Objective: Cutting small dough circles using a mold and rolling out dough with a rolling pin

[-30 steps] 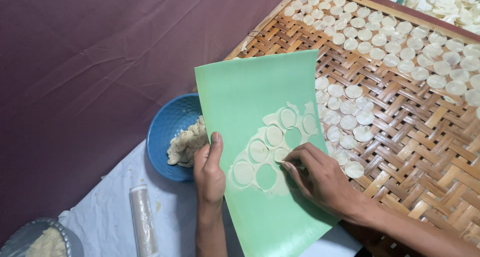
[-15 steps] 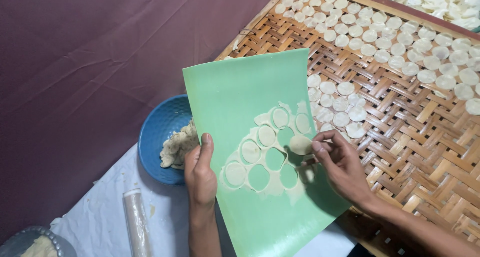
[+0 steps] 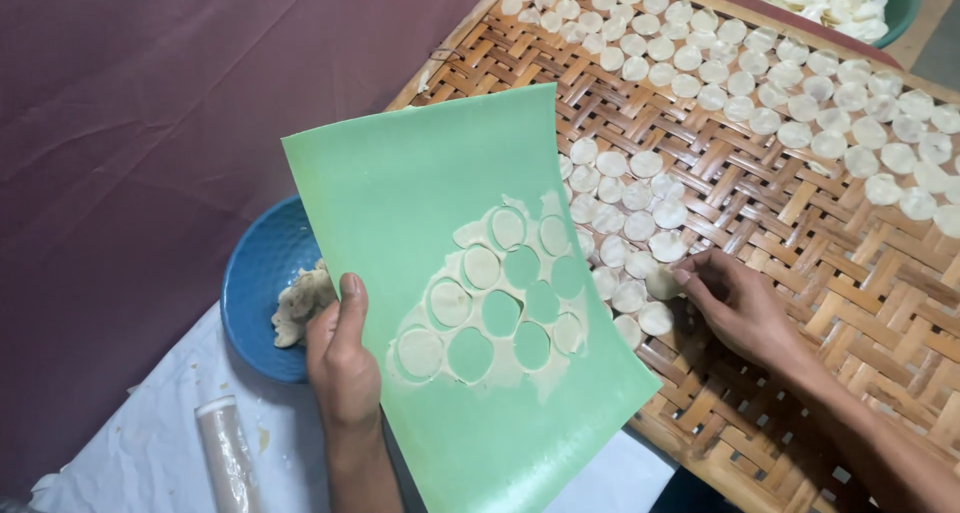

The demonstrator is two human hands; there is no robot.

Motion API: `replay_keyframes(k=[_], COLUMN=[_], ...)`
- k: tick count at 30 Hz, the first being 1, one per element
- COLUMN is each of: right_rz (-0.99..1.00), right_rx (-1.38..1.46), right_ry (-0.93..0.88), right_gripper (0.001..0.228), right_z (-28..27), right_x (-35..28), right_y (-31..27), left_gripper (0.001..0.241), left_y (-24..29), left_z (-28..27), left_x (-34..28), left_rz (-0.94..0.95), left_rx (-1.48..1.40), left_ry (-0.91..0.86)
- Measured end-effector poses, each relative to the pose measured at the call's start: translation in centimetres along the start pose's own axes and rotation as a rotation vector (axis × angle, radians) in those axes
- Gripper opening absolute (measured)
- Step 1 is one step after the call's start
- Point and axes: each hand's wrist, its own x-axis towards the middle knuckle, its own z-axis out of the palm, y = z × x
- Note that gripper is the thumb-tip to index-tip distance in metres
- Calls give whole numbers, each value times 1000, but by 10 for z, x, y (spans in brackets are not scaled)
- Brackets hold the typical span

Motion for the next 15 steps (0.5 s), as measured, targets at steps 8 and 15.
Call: replay_keyframes(k=[8,15], right_rz=[119,155], right_rx=[-69,-103], right_ry=[79,89], right_gripper=[24,23], right_z=[-6,-5], right_x=[-17,-18], right_y=[-32,-25], left_gripper=[47,50], left_y=[3,13], left_z=[4,10], left_x=[-1,-4], left_rz=[4,-14], left_rx=[1,-13], left_ry=[4,6])
